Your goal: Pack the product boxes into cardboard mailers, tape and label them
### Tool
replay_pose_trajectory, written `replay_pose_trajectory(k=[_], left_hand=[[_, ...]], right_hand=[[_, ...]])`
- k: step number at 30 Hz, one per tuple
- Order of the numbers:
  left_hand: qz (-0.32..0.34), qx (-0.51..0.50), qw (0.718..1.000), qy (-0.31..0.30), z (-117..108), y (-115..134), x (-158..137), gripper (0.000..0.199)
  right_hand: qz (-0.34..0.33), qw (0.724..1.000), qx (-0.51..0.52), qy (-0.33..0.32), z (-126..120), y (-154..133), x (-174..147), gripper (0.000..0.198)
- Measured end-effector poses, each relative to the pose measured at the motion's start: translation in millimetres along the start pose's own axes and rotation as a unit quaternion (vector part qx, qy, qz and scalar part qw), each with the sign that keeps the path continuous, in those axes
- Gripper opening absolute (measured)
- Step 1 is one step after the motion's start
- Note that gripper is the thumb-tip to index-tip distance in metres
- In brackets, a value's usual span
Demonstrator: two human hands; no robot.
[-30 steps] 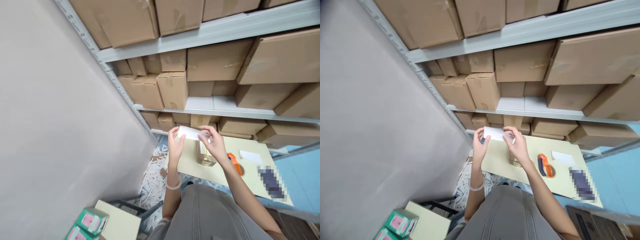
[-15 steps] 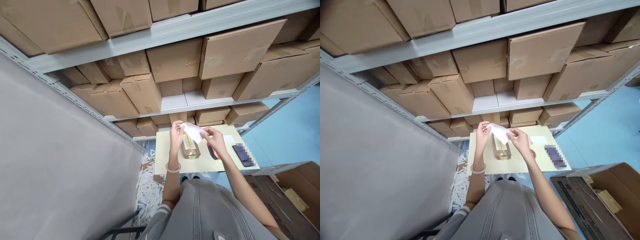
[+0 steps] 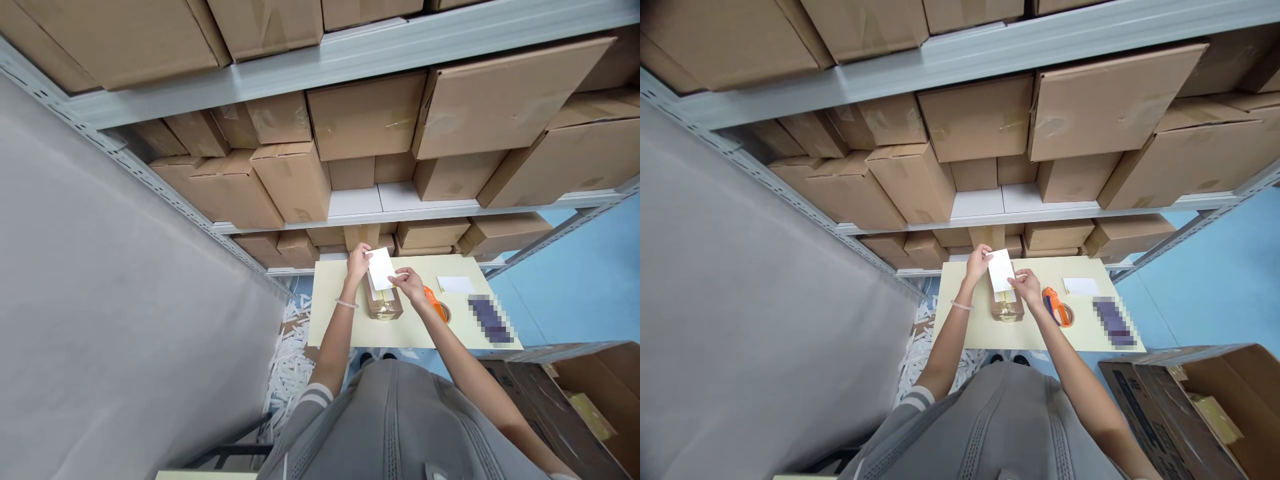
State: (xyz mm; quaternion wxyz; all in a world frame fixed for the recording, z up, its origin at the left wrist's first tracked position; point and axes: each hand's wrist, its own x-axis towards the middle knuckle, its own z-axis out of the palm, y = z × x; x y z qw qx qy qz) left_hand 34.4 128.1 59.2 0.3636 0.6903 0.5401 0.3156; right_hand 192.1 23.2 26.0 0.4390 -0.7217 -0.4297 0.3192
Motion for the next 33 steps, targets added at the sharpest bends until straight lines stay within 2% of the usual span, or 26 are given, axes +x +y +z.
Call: replay_pose_trajectory(k=[5, 15, 24, 33], left_hand=[[-0.054, 0.085, 0.995, -0.028, 25.4, -30.7, 5.3, 0.017], [-0.060, 0.142, 0.987, -0.044, 61.2, -64.7, -0.9, 0.022], [-0.007, 0.202, 0.977, -0.060, 75.2, -73.3, -5.5, 0.019], [0.043, 0.256, 0.964, -0.065, 77.6, -72.5, -17.9, 0.030]], right_hand=[[0.060, 0.991, -0.117, -0.011, 20.3, 20.3, 5.3, 0.030], [0.137, 0.962, -0.228, -0.056, 37.9, 49.7, 8.9, 0.022], [0.122, 0.934, -0.328, -0.078, 47.0, 46.1, 5.4, 0.007], [0.097, 0.917, -0.379, -0.082, 49.4, 38.3, -2.6, 0.020]])
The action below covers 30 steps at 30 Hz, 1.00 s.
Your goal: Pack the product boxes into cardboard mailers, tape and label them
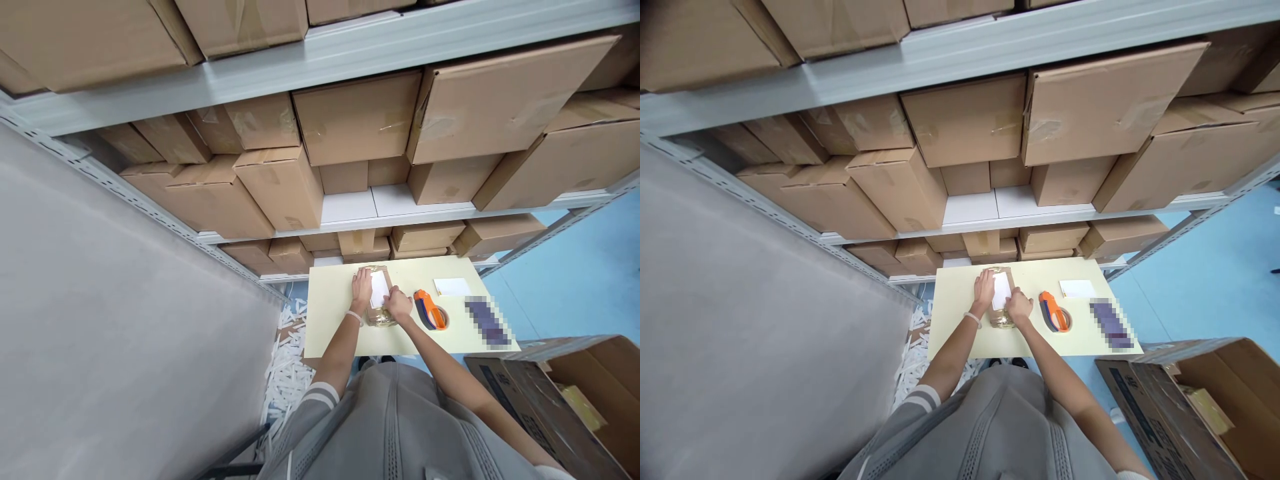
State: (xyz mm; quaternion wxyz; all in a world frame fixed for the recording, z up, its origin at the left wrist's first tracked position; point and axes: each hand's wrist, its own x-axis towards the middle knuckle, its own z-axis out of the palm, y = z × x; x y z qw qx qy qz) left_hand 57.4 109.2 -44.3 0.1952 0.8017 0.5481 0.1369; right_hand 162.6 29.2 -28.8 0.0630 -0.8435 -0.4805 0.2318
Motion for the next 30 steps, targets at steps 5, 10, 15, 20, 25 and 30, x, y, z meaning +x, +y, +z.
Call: replay_pose_trajectory(k=[5, 10, 15, 20, 25, 30], left_hand=[[-0.016, 0.019, 0.996, 0.080, -13.9, -5.4, -0.9, 0.046], [0.020, 0.017, 0.995, 0.097, -31.7, -10.3, 4.2, 0.054], [0.114, 0.014, 0.993, 0.014, -20.0, -1.2, 7.9, 0.056], [0.131, 0.033, 0.988, -0.081, 15.3, 11.2, 10.9, 0.059], [0.114, 0.059, 0.989, -0.074, 40.8, 20.0, 16.4, 0.062], [0.124, 0.072, 0.989, -0.042, 42.7, 23.1, 31.8, 0.061]], right_hand=[[-0.037, 0.993, -0.053, 0.100, -3.5, 6.9, -13.2, 0.048], [-0.145, 0.974, -0.057, 0.163, -1.9, 18.8, -23.5, 0.059], [-0.293, 0.950, -0.062, 0.083, 26.3, 18.6, -39.3, 0.064], [-0.316, 0.945, -0.081, 0.014, 49.5, 27.8, -43.1, 0.061], [-0.307, 0.946, -0.107, 0.000, 49.2, 36.6, -36.8, 0.062], [-0.329, 0.938, -0.107, 0.015, 52.5, 43.7, -40.3, 0.068]])
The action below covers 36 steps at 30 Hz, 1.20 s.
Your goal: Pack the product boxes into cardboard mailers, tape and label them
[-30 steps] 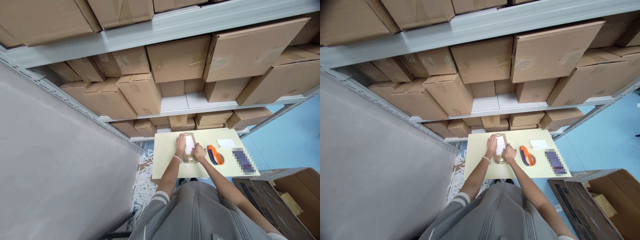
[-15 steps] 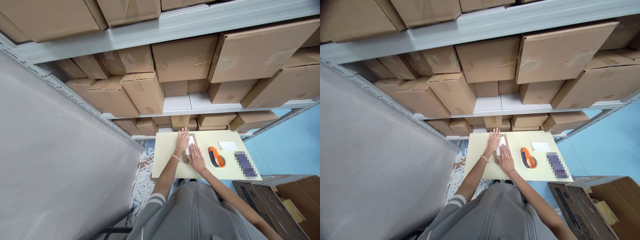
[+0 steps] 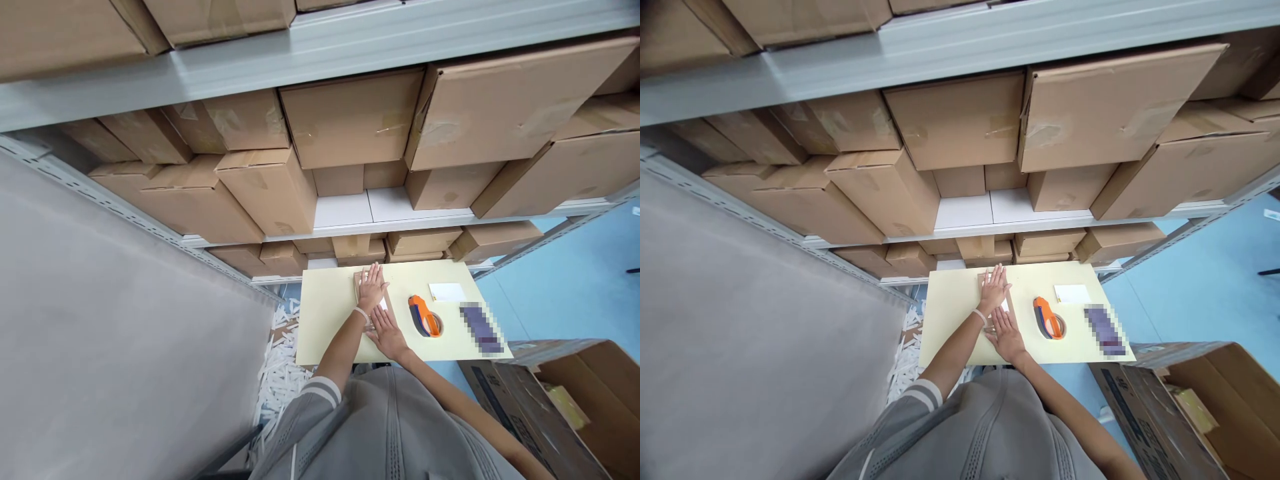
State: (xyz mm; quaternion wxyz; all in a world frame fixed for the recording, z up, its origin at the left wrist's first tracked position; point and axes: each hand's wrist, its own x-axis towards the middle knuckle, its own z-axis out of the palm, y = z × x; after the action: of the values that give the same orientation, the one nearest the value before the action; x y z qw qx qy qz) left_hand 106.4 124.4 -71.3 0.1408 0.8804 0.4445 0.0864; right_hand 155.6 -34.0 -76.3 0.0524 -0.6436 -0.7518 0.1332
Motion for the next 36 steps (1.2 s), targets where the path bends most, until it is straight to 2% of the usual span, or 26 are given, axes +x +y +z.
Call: replay_pose_trajectory(k=[7, 16, 21, 25, 27, 30, 33, 36], left_hand=[[0.026, 0.050, 0.998, 0.004, -5.3, -8.4, 12.4, 0.061], [0.022, 0.041, 0.999, 0.012, -6.2, -10.8, 11.8, 0.062], [0.012, 0.026, 1.000, 0.002, -9.3, -10.0, 11.4, 0.061], [-0.021, 0.020, 0.999, -0.026, -16.3, -4.9, 13.4, 0.059], [-0.050, 0.023, 0.997, -0.046, -22.7, -2.1, 13.2, 0.059], [-0.125, 0.031, 0.989, -0.068, -34.8, -1.7, 4.5, 0.059], [-0.215, 0.020, 0.974, -0.069, -45.3, -9.6, -22.1, 0.060], [-0.302, -0.028, 0.951, -0.065, -47.4, -25.8, -68.1, 0.058]], right_hand=[[-0.052, 0.998, -0.008, 0.039, 17.2, 9.2, -9.7, 0.075], [-0.059, 0.998, 0.003, 0.036, 27.7, 11.8, -7.9, 0.081], [-0.058, 0.998, 0.032, 0.024, 24.3, 12.7, -6.0, 0.078], [-0.057, 0.992, 0.105, 0.029, 9.4, 16.1, -7.2, 0.072], [-0.026, 0.987, 0.152, 0.055, -1.0, 18.3, -10.5, 0.070], [0.085, 0.967, 0.214, 0.108, -13.6, 22.8, -17.6, 0.074], [0.242, 0.923, 0.270, 0.133, -15.3, 28.1, -25.4, 0.088], [0.346, 0.867, 0.348, 0.088, -4.5, 30.2, -32.4, 0.102]])
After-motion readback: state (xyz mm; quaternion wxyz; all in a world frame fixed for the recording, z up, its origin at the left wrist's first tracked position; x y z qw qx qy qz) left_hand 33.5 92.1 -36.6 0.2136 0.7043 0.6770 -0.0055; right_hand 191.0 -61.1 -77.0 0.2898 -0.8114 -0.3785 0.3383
